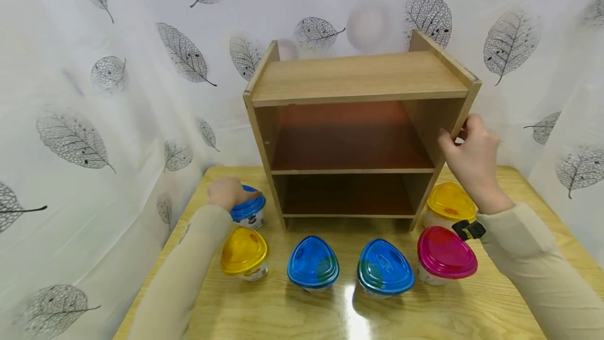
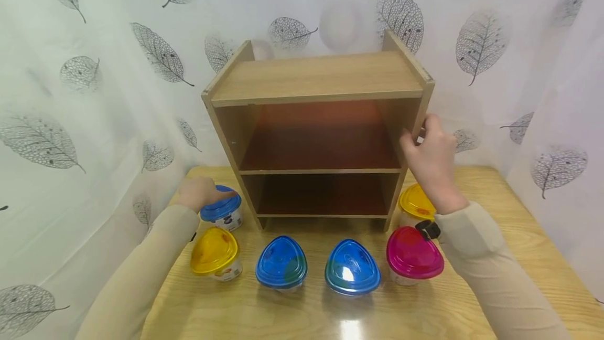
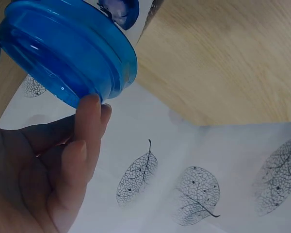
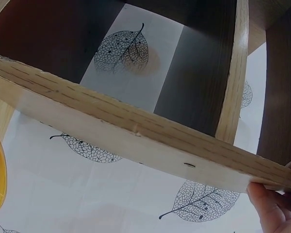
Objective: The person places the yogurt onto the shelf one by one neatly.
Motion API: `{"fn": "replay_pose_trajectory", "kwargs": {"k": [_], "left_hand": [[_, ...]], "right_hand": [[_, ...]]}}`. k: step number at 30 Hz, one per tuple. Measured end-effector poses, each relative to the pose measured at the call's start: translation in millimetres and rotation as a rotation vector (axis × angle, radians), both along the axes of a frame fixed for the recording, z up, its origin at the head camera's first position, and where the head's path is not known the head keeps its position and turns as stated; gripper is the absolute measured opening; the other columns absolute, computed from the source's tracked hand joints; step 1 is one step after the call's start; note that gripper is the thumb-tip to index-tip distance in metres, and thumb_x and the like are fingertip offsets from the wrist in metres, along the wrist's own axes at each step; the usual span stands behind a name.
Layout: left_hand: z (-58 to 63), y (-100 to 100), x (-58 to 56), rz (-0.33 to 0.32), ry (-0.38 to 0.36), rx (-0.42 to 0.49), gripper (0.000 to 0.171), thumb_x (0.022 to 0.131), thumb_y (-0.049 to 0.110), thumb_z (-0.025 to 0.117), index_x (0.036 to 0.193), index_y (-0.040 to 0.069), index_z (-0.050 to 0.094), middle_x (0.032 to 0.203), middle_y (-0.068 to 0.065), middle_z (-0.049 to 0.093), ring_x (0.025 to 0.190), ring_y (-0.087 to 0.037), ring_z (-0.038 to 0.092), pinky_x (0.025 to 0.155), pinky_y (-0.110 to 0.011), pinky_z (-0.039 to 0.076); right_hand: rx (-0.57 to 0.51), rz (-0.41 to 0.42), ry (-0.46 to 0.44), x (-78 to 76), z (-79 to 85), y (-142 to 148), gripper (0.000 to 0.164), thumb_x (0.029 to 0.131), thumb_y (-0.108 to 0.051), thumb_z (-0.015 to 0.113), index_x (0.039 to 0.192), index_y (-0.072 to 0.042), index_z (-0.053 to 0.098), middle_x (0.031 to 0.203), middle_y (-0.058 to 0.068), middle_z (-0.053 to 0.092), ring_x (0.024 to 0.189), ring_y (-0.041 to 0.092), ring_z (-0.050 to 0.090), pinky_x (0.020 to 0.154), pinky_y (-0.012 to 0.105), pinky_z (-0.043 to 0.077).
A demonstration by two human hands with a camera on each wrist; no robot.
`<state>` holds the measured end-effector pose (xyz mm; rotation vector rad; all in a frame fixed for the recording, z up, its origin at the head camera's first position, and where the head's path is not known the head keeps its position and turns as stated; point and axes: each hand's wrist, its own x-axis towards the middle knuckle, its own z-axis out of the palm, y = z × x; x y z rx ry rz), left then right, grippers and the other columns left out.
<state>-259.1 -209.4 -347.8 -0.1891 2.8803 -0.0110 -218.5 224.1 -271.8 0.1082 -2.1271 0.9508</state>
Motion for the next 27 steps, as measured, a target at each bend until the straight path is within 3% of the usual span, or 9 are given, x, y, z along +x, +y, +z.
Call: {"fn": "replay_pose_trajectory", "kwargs": {"k": [18, 23, 27], "left_hand": [[7.7, -6, 7.0, -0.081, -0.006, 0.099, 0.058, 0.066, 0.05, 0.068, 0.097, 0.001, 0.059, 0.082, -0.008, 0.057, 0.071, -0.023, 0.051, 0.062, -0.037, 0.045], [8.8, -11, 8.5, -0.099, -0.025, 0.102, 0.062, 0.066, 0.044, 0.07, 0.106, -0.001, 0.056, 0.093, -0.012, 0.059, 0.076, -0.023, 0.052, 0.069, -0.04, 0.046], [8.4, -13, 8.9, -0.075, -0.02, 0.091, 0.072, 0.07, 0.054, 0.063, 0.113, -0.002, 0.054, 0.1, -0.016, 0.058, 0.078, -0.025, 0.053, 0.069, -0.041, 0.047]], "right_hand": [[0.0, 0.0, -0.013, 1.1, 2.2, -1, 0.025, 0.08, -0.007, 0.054, 0.096, 0.011, 0.051, 0.091, 0.025, 0.06, 0.081, 0.039, 0.06, 0.057, -0.002, 0.032], [0.007, 0.0, -0.018, 1.1, 2.4, -1, 0.026, 0.081, -0.008, 0.054, 0.098, 0.011, 0.051, 0.094, 0.025, 0.06, 0.083, 0.039, 0.06, 0.06, 0.0, 0.035], [0.013, -0.001, -0.004, 0.3, 1.5, -1, 0.026, 0.081, -0.008, 0.054, 0.098, 0.011, 0.051, 0.094, 0.025, 0.06, 0.082, 0.039, 0.06, 0.06, 0.0, 0.034]]}}
